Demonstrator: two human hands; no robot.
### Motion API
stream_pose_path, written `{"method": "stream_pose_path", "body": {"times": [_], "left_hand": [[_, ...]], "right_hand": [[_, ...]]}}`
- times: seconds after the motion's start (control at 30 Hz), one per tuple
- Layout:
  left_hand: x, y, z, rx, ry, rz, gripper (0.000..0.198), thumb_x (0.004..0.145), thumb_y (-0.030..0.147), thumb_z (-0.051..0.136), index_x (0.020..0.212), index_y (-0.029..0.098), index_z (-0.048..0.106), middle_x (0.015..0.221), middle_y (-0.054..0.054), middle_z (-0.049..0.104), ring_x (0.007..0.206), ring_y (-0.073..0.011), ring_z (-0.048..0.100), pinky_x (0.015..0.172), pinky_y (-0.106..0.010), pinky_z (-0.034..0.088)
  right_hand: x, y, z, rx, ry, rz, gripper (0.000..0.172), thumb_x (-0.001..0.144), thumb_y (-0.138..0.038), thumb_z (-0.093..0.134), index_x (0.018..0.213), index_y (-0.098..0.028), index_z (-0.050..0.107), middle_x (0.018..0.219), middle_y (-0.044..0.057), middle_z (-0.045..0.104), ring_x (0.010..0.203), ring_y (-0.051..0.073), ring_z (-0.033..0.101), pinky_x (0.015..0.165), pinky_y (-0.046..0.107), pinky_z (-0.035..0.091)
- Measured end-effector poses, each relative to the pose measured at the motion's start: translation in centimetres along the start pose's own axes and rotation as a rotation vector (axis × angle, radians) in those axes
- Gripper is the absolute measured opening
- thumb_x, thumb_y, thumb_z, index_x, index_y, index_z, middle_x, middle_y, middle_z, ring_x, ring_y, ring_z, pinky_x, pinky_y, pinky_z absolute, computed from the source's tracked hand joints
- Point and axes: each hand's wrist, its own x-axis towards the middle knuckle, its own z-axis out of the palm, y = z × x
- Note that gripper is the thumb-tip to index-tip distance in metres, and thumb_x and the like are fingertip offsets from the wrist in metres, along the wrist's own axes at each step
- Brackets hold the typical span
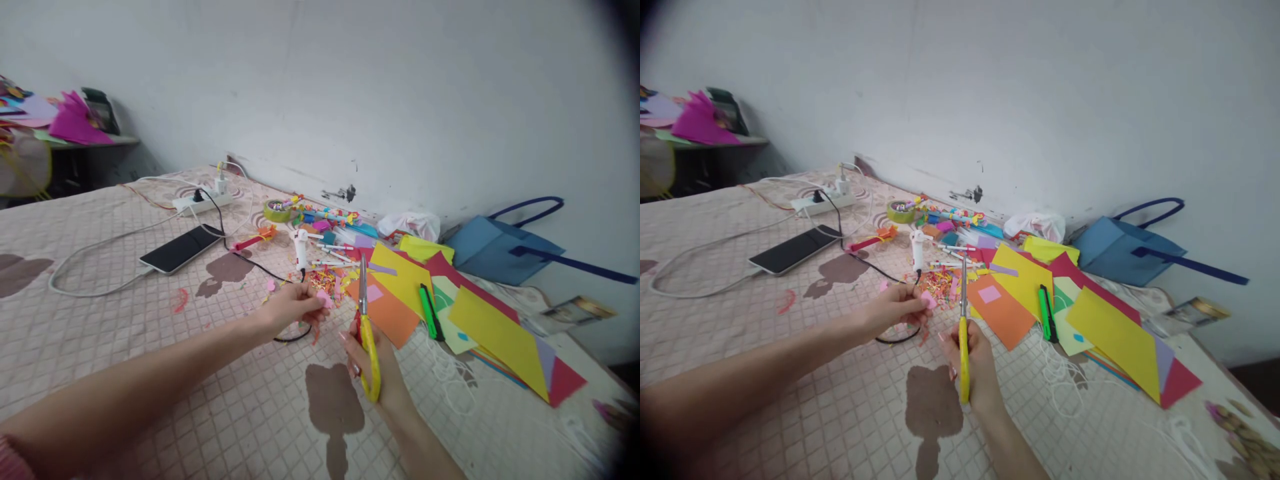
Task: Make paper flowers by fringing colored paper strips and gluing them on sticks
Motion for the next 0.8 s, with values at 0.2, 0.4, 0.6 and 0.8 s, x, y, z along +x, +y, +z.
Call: {"method": "stream_pose_path", "body": {"times": [0.2,0.4,0.6,0.8], "left_hand": [[0.3,1.0,-0.6,-0.177,0.092,0.065,0.025,0.069,0.026,0.073,0.07,0.012,0.052,0.071,-0.004,0.066,0.059,-0.008,0.06,0.061,-0.022,0.048],[0.3,1.2,-0.8,-0.178,0.083,0.079,0.023,0.07,0.026,0.072,0.075,0.011,0.054,0.074,-0.005,0.066,0.062,-0.0094,0.062,0.064,-0.024,0.05],[0.1,1.5,-0.9,-0.151,0.068,0.106,0.023,0.072,0.027,0.071,0.075,0.011,0.054,0.078,-0.007,0.068,0.069,-0.0127,0.065,0.069,-0.027,0.052],[0.0,2.2,-1.1,-0.14,0.055,0.184,0.018,0.076,0.025,0.067,0.079,0.011,0.055,0.084,-0.009,0.07,0.07,-0.0116,0.065,0.072,-0.026,0.051]], "right_hand": [[-0.5,-0.1,0.1,-0.071,-0.13,0.005,0.037,0.077,-0.052,0.057,0.068,-0.022,0.038,0.051,-0.01,0.035,0.036,0.006,0.036,0.034,0.018,0.036],[-0.9,0.4,-0.1,-0.183,-0.168,-0.028,0.036,0.081,-0.055,0.051,0.073,-0.021,0.042,0.056,-0.007,0.038,0.041,0.007,0.038,0.038,0.018,0.038],[-0.8,0.9,-0.7,-0.282,-0.185,-0.025,0.038,0.083,-0.058,0.046,0.072,-0.022,0.041,0.054,-0.008,0.036,0.039,0.007,0.036,0.036,0.019,0.036],[-0.8,-0.4,-1.0,-0.369,-0.194,-0.059,0.041,0.08,-0.06,0.049,0.069,-0.022,0.042,0.049,-0.007,0.035,0.039,0.008,0.034,0.035,0.019,0.032]]}}
